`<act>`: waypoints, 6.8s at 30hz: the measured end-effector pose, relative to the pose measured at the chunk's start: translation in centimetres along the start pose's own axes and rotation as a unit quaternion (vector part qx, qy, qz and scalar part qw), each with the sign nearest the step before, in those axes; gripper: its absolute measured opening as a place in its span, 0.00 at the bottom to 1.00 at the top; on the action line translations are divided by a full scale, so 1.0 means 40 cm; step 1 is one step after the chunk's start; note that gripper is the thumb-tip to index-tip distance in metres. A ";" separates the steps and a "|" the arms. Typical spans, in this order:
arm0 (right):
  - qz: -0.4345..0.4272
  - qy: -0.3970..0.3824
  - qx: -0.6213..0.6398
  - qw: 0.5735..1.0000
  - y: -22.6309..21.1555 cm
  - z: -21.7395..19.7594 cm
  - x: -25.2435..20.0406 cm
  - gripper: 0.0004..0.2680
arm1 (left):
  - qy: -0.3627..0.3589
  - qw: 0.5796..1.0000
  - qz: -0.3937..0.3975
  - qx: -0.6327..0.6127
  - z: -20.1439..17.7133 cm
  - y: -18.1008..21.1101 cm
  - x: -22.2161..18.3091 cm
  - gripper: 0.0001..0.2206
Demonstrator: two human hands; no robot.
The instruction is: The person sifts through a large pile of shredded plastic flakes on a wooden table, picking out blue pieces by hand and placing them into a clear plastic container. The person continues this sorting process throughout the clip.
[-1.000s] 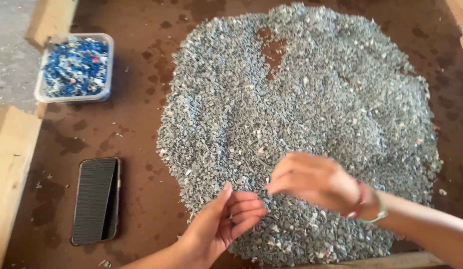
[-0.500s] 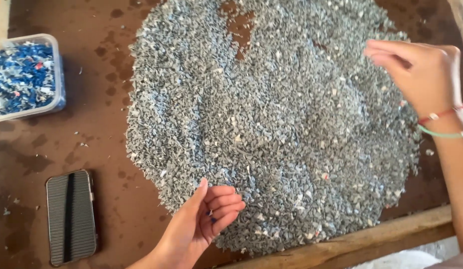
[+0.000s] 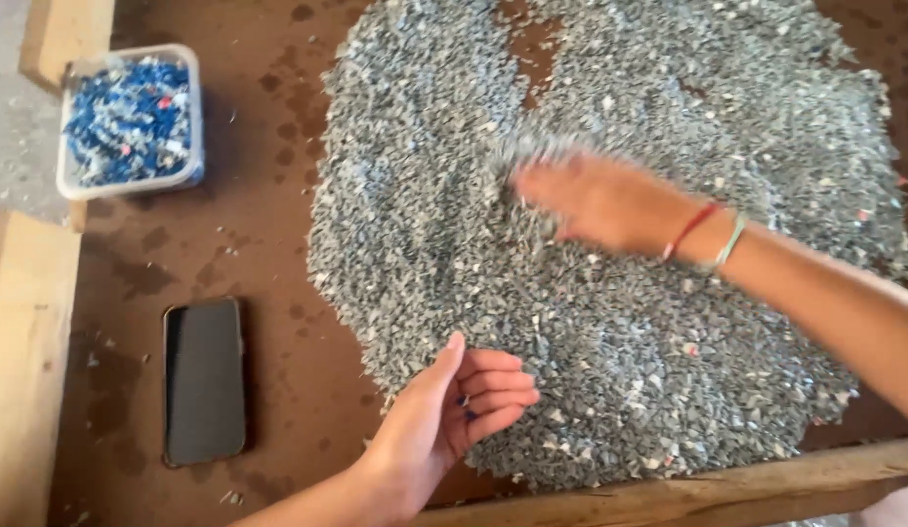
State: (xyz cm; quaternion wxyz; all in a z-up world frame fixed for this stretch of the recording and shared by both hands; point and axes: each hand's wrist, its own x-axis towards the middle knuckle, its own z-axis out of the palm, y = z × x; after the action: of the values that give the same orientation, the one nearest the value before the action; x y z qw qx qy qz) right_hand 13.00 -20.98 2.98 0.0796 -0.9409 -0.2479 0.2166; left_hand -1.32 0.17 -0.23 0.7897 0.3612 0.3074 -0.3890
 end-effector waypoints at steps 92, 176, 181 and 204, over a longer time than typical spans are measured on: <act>0.015 0.138 0.089 0.986 0.063 0.092 -0.131 0.23 | 0.037 0.999 -0.007 0.024 -0.007 0.003 0.011 0.29; -0.365 0.301 -0.263 0.841 0.175 0.176 -0.306 0.13 | 0.386 0.424 0.496 0.652 -0.472 0.903 0.200 0.11; -0.353 0.325 -0.274 0.834 0.140 0.140 -0.326 0.12 | 0.397 0.417 0.491 0.654 -0.525 0.994 0.262 0.10; 0.096 0.192 -0.050 0.975 0.468 0.087 -0.193 0.24 | -0.215 0.793 0.048 0.568 -0.001 0.034 -0.076 0.28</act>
State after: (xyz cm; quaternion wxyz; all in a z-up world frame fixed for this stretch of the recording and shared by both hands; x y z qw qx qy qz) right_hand 13.47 -40.87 -2.11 0.0578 -0.9872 -0.1467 0.0262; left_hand -1.73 1.99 2.54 0.5054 0.6663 -0.1646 -0.5229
